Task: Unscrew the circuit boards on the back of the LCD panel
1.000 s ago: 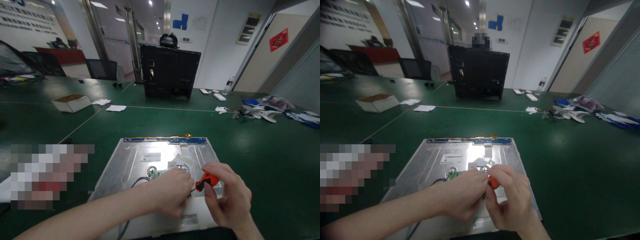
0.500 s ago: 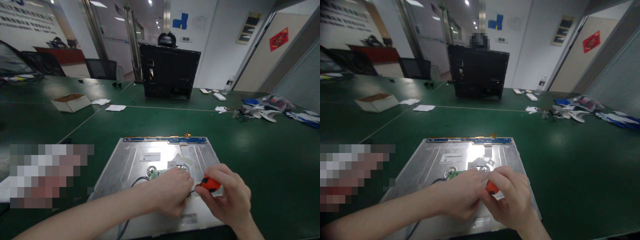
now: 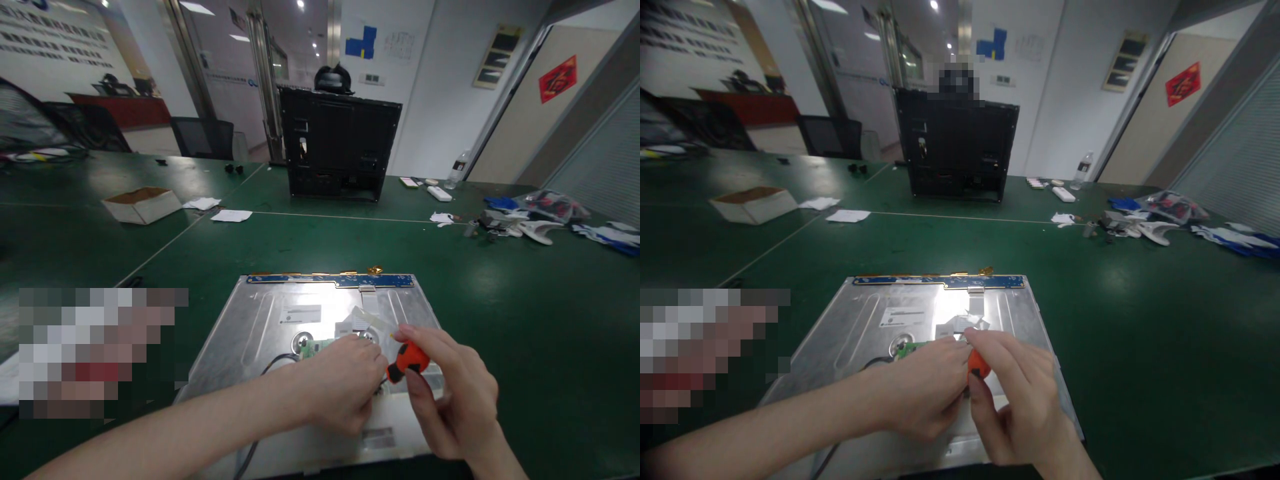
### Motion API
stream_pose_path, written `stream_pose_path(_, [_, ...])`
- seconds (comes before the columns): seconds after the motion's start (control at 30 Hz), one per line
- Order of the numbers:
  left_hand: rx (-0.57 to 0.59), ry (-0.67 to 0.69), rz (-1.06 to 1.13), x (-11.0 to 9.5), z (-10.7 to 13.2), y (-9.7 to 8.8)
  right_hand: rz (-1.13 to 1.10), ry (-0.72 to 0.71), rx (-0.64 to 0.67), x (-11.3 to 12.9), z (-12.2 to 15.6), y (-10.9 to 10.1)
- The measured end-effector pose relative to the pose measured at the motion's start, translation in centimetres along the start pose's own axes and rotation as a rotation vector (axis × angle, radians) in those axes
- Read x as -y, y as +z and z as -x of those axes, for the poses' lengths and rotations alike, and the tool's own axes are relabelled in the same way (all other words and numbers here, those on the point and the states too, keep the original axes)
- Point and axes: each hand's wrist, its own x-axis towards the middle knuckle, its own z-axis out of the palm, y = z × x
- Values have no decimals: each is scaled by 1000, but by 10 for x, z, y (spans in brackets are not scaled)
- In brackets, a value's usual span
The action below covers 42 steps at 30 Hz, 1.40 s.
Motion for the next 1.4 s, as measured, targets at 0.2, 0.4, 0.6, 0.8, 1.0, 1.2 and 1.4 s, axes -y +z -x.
stream_pose_path(0.2, [59, -18, -60, -1, 1, 1, 25, -26, -115, -1, -4, 5])
stream_pose_path(0.4, [52, -25, -58, -2, 1, -2, 66, -42, -105, -2, -3, 4])
stream_pose_path(0.6, [77, -43, -69, -3, -1, -4, 30, -11, -30, -1, 4, 1])
stream_pose_path(0.8, [82, -37, -71, -2, -2, -4, 8, -12, -64, -1, 2, 2])
stream_pose_path(1.0, [71, -22, -67, -2, 0, -1, 19, -28, -124, -2, -2, 6])
stream_pose_path(1.2, [33, -16, -51, -1, 1, 0, 56, -31, -87, -2, -2, 5])
stream_pose_path(1.4, [69, -35, -69, -1, 0, -3, -42, -22, -25, -2, 2, 2])
